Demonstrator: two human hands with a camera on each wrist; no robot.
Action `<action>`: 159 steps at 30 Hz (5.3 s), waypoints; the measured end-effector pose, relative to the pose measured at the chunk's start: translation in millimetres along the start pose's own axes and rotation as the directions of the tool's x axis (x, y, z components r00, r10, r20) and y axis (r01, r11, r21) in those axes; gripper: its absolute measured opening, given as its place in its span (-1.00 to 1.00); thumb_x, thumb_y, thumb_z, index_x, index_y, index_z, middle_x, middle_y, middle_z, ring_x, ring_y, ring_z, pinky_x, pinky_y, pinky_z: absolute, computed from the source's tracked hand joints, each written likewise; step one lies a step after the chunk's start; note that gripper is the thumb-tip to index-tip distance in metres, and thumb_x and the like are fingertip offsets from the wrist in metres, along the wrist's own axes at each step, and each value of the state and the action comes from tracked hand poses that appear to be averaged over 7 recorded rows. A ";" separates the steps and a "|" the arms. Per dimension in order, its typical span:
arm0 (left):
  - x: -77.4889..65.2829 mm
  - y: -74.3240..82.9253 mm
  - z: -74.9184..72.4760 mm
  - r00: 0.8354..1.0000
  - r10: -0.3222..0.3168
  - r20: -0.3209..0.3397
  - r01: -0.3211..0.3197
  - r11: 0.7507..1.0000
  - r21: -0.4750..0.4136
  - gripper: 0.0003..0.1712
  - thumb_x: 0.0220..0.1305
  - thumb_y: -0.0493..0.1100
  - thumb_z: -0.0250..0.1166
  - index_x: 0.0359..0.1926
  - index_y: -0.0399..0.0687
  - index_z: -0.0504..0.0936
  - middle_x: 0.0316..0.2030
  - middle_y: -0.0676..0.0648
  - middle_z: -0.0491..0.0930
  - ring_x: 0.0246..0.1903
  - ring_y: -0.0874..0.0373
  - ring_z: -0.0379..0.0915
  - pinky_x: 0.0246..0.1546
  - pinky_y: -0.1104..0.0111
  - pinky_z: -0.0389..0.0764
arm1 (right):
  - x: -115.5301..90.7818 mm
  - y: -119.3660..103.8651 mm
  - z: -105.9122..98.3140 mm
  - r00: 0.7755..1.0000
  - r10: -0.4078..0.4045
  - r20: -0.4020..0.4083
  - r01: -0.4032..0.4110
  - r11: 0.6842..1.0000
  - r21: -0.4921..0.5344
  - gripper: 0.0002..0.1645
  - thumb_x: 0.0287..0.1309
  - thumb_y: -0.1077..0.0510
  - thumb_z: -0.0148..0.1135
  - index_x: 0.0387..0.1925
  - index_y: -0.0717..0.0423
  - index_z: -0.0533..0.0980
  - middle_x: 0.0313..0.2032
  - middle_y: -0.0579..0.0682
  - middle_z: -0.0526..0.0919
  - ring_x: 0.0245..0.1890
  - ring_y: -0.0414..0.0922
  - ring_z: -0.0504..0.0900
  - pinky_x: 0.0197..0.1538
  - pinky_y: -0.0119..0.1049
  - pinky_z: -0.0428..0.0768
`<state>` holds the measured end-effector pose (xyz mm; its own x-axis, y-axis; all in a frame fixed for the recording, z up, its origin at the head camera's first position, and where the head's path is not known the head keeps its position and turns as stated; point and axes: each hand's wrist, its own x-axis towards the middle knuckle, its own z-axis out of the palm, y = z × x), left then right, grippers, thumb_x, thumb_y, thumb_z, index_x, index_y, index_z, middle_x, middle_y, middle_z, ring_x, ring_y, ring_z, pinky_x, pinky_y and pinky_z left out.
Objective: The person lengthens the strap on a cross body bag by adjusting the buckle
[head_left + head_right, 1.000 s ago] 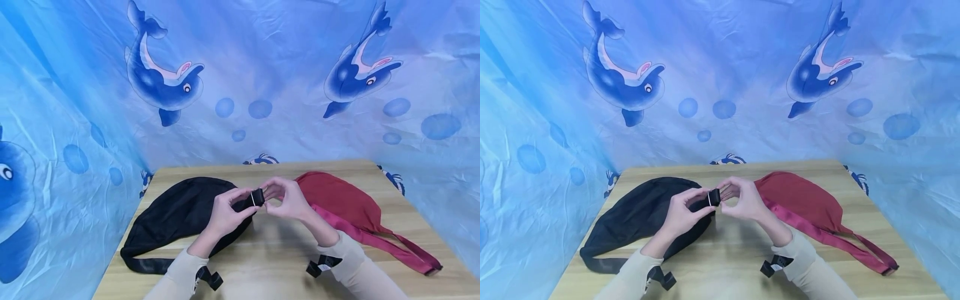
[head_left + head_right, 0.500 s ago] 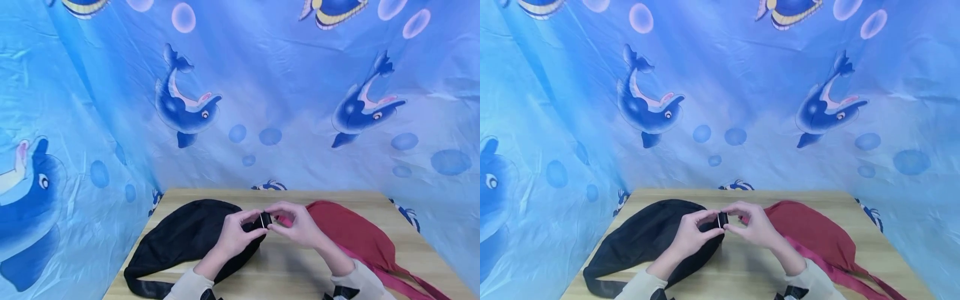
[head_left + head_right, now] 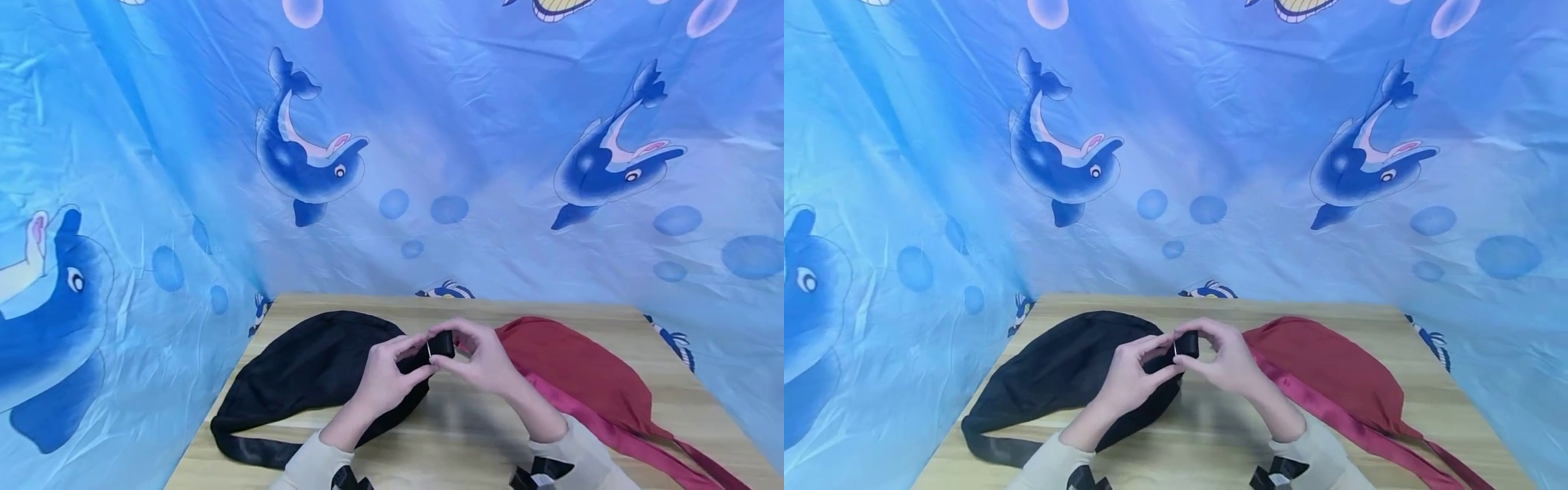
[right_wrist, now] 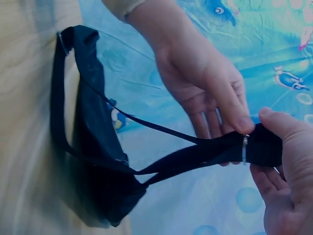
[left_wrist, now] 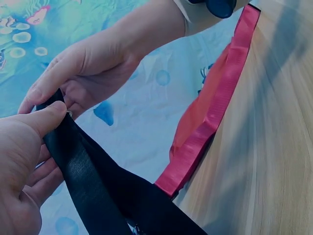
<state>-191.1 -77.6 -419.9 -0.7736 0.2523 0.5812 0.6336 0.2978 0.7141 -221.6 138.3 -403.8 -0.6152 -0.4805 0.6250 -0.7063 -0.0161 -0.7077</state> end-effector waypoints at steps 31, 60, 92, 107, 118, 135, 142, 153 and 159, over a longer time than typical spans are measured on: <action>2.7 3.7 0.9 0.996 -0.089 -0.005 0.089 0.996 0.014 -0.53 0.23 -0.22 0.59 0.16 -0.18 0.76 0.04 -0.15 0.80 0.07 0.04 0.78 0.16 0.25 0.76 | 12.9 -9.2 -7.1 0.987 0.077 -0.143 -0.068 0.995 0.070 -0.47 0.10 0.55 0.47 0.14 0.43 0.57 0.03 0.28 0.74 0.06 -0.25 0.76 0.13 -0.41 0.75; 10.5 -4.3 -8.5 0.998 -0.058 -0.021 0.058 0.998 0.014 -0.52 0.23 -0.24 0.60 0.16 -0.21 0.75 0.01 -0.17 0.79 0.06 0.02 0.78 0.15 0.30 0.75 | 21.5 -3.0 -9.2 0.987 0.078 -0.139 -0.081 0.997 -0.018 -0.18 0.04 0.40 0.62 0.35 0.16 0.50 0.09 0.14 0.77 0.07 -0.21 0.78 0.05 -0.40 0.78; 12.2 11.8 -29.8 0.984 -0.177 -0.031 0.167 0.964 -0.205 -0.52 0.23 -0.30 0.57 0.18 -0.20 0.74 0.06 -0.19 0.77 0.05 0.11 0.73 0.18 0.35 0.73 | -9.1 58.4 23.9 0.996 0.027 -0.082 -0.011 0.982 0.189 -0.44 -0.02 0.59 0.52 0.08 0.32 0.67 -0.03 -0.25 0.82 -0.03 -0.27 0.80 0.16 -0.36 0.75; 16.3 7.8 -24.6 0.990 -0.143 -0.004 0.140 0.972 -0.189 -0.52 0.26 -0.28 0.56 0.20 -0.17 0.73 0.06 -0.18 0.77 0.06 0.06 0.75 0.17 0.31 0.75 | -16.7 55.8 18.2 0.986 -0.023 -0.166 0.026 1.000 0.014 -0.46 -0.08 0.56 0.59 0.03 0.36 0.72 0.00 -0.06 0.84 0.02 -0.33 0.78 0.20 -0.41 0.72; 16.2 6.0 -24.1 0.988 -0.153 -0.035 0.143 0.971 -0.193 -0.52 0.24 -0.29 0.57 0.18 -0.20 0.74 0.04 -0.19 0.78 0.04 0.05 0.75 0.15 0.31 0.76 | -9.8 41.8 21.1 0.977 -0.127 -0.173 0.071 0.952 -0.299 -0.54 -0.08 0.35 0.68 -0.07 0.08 0.78 -0.13 0.06 0.87 -0.11 -0.17 0.82 -0.02 -0.45 0.75; 24.4 5.9 -33.9 0.987 -0.147 -0.072 0.133 0.976 -0.172 -0.52 0.24 -0.30 0.57 0.18 -0.24 0.73 0.08 -0.21 0.78 0.06 -0.04 0.76 0.18 0.30 0.74 | -8.2 36.2 24.4 0.955 -0.217 -0.204 0.106 0.887 -0.450 -0.42 -0.14 0.36 0.66 0.04 0.11 0.77 -0.07 0.07 0.87 -0.08 -0.01 0.85 0.10 -0.59 0.68; 25.4 6.5 -37.0 0.985 -0.152 -0.081 0.138 0.978 -0.159 -0.52 0.26 -0.29 0.55 0.20 -0.24 0.72 0.06 -0.21 0.78 0.07 -0.03 0.75 0.19 0.31 0.74 | -6.0 34.1 30.8 0.960 -0.195 -0.202 0.073 0.867 -0.492 -0.52 -0.06 0.31 0.60 0.00 0.08 0.77 -0.08 0.03 0.87 -0.07 -0.04 0.84 0.11 -0.50 0.72; 25.3 8.4 -39.3 0.985 -0.148 -0.084 0.133 0.977 -0.165 -0.52 0.26 -0.28 0.56 0.20 -0.21 0.72 0.05 -0.20 0.78 0.08 -0.02 0.74 0.19 0.31 0.73 | -3.3 32.4 37.4 0.961 -0.182 -0.209 0.061 0.875 -0.479 -0.49 -0.08 0.31 0.62 0.01 0.11 0.74 -0.10 0.03 0.87 -0.11 -0.06 0.86 0.10 -0.46 0.73; 25.2 7.2 -41.7 0.983 -0.147 -0.106 0.129 0.979 -0.159 -0.52 0.25 -0.29 0.57 0.19 -0.18 0.73 0.05 -0.17 0.79 0.07 0.01 0.75 0.19 0.32 0.73 | -4.4 31.3 38.6 0.964 -0.159 -0.213 0.044 0.887 -0.460 -0.43 -0.11 0.35 0.64 0.04 0.14 0.74 -0.07 0.06 0.87 -0.10 -0.05 0.86 0.12 -0.52 0.70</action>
<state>-206.4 -107.5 -383.9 -0.8546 0.1070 0.5081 0.5193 0.1781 0.8358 -227.5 106.0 -441.4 -0.5557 -0.2736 0.7851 -0.8147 0.3677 -0.4485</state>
